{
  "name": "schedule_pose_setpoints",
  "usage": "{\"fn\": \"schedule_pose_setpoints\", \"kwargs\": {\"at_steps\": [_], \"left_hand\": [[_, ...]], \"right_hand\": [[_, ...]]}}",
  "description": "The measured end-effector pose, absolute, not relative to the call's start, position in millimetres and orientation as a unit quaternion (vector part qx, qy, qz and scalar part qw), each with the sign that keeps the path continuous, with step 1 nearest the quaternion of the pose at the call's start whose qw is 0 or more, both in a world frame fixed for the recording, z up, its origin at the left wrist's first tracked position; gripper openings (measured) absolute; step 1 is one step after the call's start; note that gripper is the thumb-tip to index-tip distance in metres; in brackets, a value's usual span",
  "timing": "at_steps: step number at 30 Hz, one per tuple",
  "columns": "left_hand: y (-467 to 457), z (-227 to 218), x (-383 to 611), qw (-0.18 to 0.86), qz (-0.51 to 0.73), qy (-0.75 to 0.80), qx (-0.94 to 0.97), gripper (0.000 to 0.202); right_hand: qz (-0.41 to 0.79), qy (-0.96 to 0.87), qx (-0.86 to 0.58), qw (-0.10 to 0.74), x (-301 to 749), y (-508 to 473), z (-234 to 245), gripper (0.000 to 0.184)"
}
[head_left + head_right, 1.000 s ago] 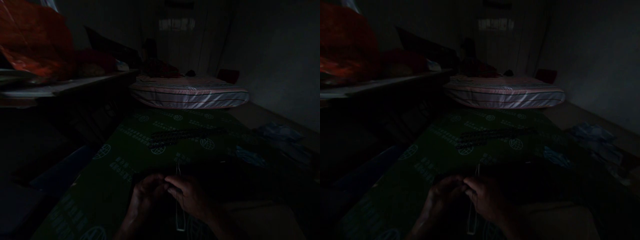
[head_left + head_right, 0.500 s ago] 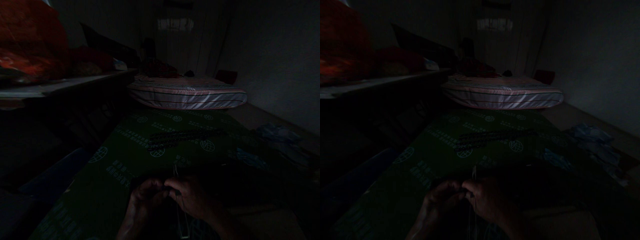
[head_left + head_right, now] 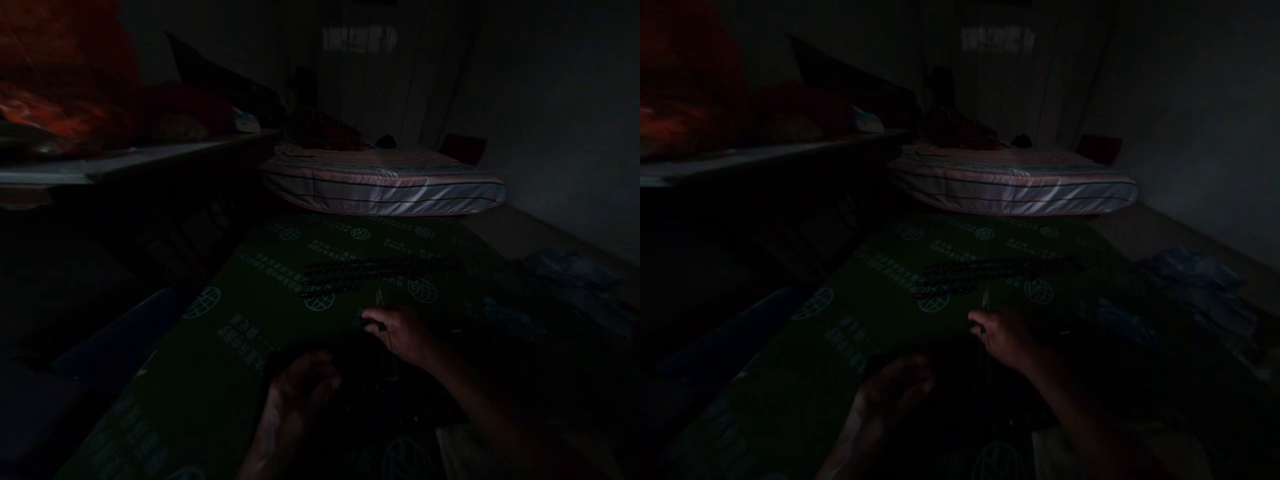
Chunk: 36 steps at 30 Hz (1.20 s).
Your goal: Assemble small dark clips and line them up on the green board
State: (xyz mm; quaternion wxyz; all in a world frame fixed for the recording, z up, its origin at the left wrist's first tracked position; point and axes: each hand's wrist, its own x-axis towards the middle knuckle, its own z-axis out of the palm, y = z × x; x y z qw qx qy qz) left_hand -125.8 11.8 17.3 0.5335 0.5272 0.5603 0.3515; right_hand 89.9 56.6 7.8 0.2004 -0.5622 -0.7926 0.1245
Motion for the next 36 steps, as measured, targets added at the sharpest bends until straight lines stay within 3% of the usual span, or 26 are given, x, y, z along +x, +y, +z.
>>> {"fn": "schedule_pose_setpoints", "kwargs": {"at_steps": [8,36], "left_hand": [[9,12,-128,0.532,0.321,0.559,0.550,0.027],[8,3,-132,0.504,0.303,0.528,0.612,0.022]], "right_hand": [[0.073,-0.761,-0.635,0.107,123,114,-12,0.024],[0.089,-0.755,-0.640,0.111,110,150,-18,0.027]]}}
